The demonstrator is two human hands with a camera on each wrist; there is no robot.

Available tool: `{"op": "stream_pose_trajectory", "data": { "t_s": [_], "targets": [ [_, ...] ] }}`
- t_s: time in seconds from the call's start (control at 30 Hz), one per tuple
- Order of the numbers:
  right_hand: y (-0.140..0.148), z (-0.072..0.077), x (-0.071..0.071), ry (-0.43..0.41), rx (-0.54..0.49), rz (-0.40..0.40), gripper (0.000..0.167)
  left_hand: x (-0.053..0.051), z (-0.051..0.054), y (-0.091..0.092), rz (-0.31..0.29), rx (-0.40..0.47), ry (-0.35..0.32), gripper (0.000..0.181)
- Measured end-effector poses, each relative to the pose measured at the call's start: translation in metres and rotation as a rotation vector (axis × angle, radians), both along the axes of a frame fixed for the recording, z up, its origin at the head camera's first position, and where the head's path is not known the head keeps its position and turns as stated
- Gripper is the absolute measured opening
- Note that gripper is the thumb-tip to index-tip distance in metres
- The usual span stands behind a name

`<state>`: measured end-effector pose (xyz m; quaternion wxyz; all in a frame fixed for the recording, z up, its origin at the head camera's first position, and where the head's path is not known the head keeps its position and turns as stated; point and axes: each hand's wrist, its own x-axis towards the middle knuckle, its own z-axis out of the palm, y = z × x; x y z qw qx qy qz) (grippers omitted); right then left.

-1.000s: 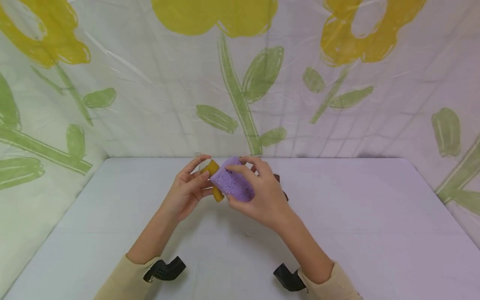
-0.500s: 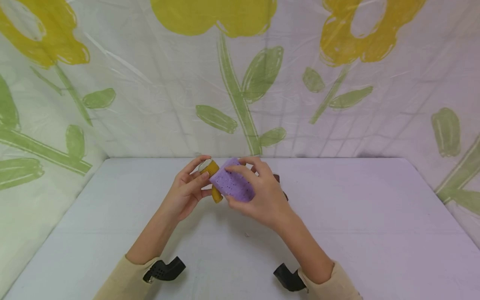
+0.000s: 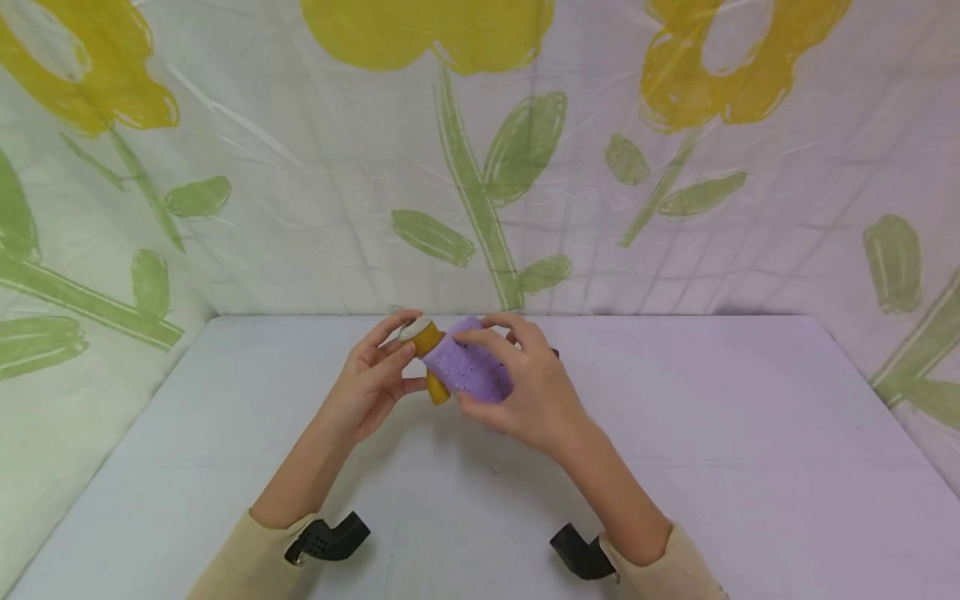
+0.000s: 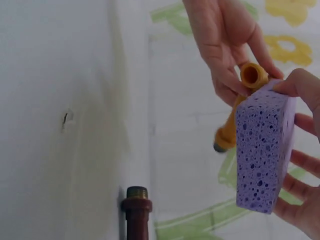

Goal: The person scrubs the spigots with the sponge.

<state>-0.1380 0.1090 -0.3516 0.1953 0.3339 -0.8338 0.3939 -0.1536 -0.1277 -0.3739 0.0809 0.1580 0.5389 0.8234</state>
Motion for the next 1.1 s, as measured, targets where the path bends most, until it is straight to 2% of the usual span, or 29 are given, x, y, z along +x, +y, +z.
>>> {"op": "stream_pose_trajectory", "data": {
  "t_s": [0.23,0.4,0.73,0.97,1.1],
  "targets": [
    [0.0014,0.0021,0.0014,-0.041,0.006,0.005,0.055,0.0001,0.0,0.0,-0.002,-0.002,0.027,0.042],
    [0.0003,0.0044,0.0031,-0.039,0.022,0.022,0.054,0.0008,-0.0016,0.0,-0.002,0.005,0.08,0.044],
    [0.0042,0.0057,0.002,-0.078,0.063,-0.085,0.055,0.0011,-0.0005,-0.0008,-0.031,0.01,0.1,0.044],
    [-0.0034,0.0035,0.0068,-0.033,0.089,-0.046,0.054,0.0028,0.0017,0.0024,0.04,-0.01,0.061,0.045],
    [-0.0014,0.0036,0.0049,-0.022,0.098,-0.075,0.054,0.0023,0.0017,0.0051,0.075,-0.006,0.061,0.044]
  ]
}}
